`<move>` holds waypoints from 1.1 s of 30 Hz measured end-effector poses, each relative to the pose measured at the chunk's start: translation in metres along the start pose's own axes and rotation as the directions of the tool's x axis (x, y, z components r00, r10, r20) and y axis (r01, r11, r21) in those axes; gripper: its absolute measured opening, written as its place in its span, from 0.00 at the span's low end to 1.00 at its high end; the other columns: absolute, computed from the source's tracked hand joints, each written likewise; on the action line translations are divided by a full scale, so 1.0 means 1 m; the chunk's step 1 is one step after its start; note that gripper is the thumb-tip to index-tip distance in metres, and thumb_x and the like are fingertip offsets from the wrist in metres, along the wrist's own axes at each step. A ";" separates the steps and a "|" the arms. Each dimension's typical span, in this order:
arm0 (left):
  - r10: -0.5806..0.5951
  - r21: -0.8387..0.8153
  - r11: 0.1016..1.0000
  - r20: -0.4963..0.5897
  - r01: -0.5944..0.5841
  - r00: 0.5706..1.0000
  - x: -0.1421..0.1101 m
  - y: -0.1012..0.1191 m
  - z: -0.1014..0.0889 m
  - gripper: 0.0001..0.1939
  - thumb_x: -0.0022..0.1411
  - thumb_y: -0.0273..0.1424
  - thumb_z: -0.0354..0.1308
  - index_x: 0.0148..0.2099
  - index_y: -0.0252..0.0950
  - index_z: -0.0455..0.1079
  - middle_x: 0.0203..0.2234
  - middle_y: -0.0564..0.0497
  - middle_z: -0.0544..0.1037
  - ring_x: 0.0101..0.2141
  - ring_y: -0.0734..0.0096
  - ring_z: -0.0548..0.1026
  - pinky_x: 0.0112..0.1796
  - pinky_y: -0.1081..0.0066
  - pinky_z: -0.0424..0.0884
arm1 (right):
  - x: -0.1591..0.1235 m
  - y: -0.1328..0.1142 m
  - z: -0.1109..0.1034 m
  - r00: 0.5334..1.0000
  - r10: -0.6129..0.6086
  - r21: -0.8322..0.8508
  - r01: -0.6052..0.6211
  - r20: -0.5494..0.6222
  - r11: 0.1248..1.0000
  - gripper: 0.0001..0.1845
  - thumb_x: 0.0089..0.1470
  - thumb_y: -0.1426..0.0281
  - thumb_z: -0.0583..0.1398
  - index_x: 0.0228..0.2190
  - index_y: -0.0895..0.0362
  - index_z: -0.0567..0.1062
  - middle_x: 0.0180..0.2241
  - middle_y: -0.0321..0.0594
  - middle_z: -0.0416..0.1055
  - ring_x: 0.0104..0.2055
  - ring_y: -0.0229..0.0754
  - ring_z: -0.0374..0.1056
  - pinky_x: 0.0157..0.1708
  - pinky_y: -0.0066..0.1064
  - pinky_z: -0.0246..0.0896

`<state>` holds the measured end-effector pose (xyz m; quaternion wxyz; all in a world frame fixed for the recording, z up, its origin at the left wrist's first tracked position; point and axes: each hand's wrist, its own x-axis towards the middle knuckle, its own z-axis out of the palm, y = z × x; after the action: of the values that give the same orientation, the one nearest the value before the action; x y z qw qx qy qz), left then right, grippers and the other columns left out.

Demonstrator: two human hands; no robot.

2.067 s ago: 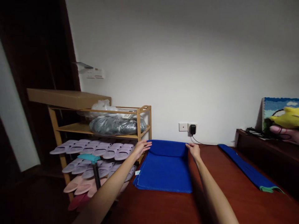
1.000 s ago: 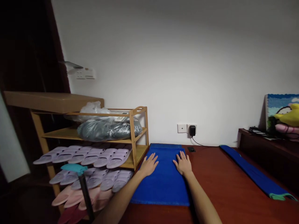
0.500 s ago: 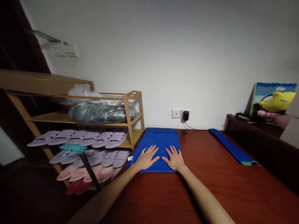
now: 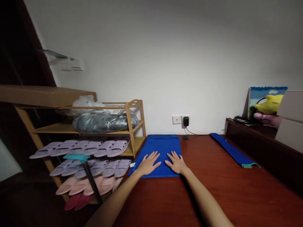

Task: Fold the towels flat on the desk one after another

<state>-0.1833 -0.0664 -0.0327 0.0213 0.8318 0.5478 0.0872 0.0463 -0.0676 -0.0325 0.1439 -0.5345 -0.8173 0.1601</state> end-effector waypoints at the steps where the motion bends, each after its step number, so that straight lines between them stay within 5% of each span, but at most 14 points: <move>1: 0.003 0.007 1.000 0.002 -0.003 1.000 0.000 0.000 -0.001 0.34 0.65 0.53 0.35 0.67 0.42 0.48 0.65 0.47 0.47 0.64 0.59 0.44 0.58 0.49 0.41 | -0.002 0.012 -0.007 1.000 0.007 0.036 -0.006 -0.004 0.999 0.37 0.56 0.44 0.37 0.62 0.46 0.49 0.66 0.39 0.38 0.67 0.44 0.31 0.61 0.47 0.27; 4: 0.009 0.029 1.000 0.006 -0.009 1.000 -0.001 0.001 -0.003 0.34 0.65 0.52 0.35 0.67 0.42 0.48 0.65 0.47 0.47 0.64 0.58 0.44 0.58 0.49 0.42 | -0.017 0.069 -0.031 0.984 0.143 0.015 -0.142 -0.104 0.990 0.37 0.56 0.45 0.38 0.62 0.46 0.51 0.66 0.38 0.39 0.67 0.44 0.31 0.61 0.49 0.28; 8: 0.002 0.046 0.999 -0.002 -0.002 1.000 0.000 -0.001 -0.004 0.33 0.65 0.52 0.35 0.66 0.42 0.48 0.65 0.48 0.48 0.64 0.59 0.45 0.58 0.49 0.44 | -0.059 0.173 -0.063 0.893 0.389 -0.149 -0.427 -0.227 0.892 0.39 0.55 0.45 0.41 0.61 0.52 0.54 0.66 0.43 0.39 0.67 0.47 0.31 0.60 0.51 0.33; 12: -0.009 0.047 0.999 0.000 0.009 1.000 0.003 -0.002 -0.004 0.33 0.64 0.52 0.37 0.66 0.43 0.49 0.65 0.48 0.48 0.64 0.60 0.45 0.58 0.50 0.43 | -0.112 0.258 -0.086 0.699 0.542 -0.257 -0.694 -0.467 0.672 0.37 0.56 0.51 0.44 0.62 0.57 0.52 0.66 0.48 0.40 0.67 0.50 0.32 0.59 0.51 0.37; 15: -0.013 0.049 0.999 0.010 0.013 1.000 0.004 -0.001 -0.006 0.33 0.64 0.52 0.37 0.66 0.43 0.48 0.65 0.49 0.49 0.64 0.61 0.45 0.58 0.51 0.43 | -0.139 0.291 -0.092 0.550 0.671 -0.196 -0.824 -0.497 0.531 0.36 0.57 0.53 0.43 0.63 0.55 0.50 0.65 0.49 0.42 0.66 0.53 0.38 0.57 0.54 0.41; 18: -0.019 0.059 0.998 0.017 0.018 1.000 0.005 -0.001 -0.007 0.33 0.64 0.52 0.36 0.66 0.44 0.48 0.65 0.49 0.48 0.64 0.61 0.45 0.58 0.51 0.44 | -0.152 0.293 -0.088 0.546 0.706 -0.185 -0.831 -0.451 0.524 0.32 0.59 0.55 0.40 0.61 0.53 0.54 0.63 0.49 0.51 0.63 0.53 0.48 0.53 0.53 0.48; 23: 0.000 0.072 0.997 -0.011 0.001 1.000 0.003 -0.003 -0.004 0.32 0.65 0.52 0.36 0.66 0.43 0.50 0.64 0.48 0.50 0.63 0.60 0.47 0.58 0.51 0.46 | -0.158 0.257 -0.086 0.696 0.525 -0.427 -0.716 -0.489 0.552 0.26 0.60 0.65 0.44 0.53 0.63 0.66 0.45 0.58 0.71 0.48 0.59 0.66 0.45 0.49 0.54; 28: 0.061 0.143 0.989 -0.136 -0.041 0.989 0.001 0.000 0.001 0.28 0.67 0.45 0.41 0.61 0.36 0.60 0.61 0.42 0.59 0.61 0.57 0.55 0.56 0.54 0.53 | -0.166 0.230 -0.092 0.759 0.482 -0.474 -0.651 -0.438 0.594 0.21 0.60 0.65 0.47 0.45 0.65 0.72 0.37 0.57 0.74 0.43 0.57 0.69 0.42 0.43 0.56; 33: 0.258 0.235 0.951 -0.238 -0.203 0.936 -0.001 0.007 0.000 0.18 0.66 0.32 0.45 0.54 0.34 0.68 0.56 0.39 0.67 0.56 0.54 0.64 0.51 0.55 0.61 | -0.183 0.198 -0.094 0.784 0.485 -0.460 -0.620 -0.386 0.636 0.22 0.59 0.59 0.50 0.42 0.61 0.74 0.36 0.53 0.75 0.42 0.53 0.71 0.38 0.36 0.58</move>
<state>-0.1777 -0.0698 -0.0320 -0.1496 0.8688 0.4500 0.1424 0.3192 -0.1514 -0.0410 0.0150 -0.7919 -0.5997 -0.1142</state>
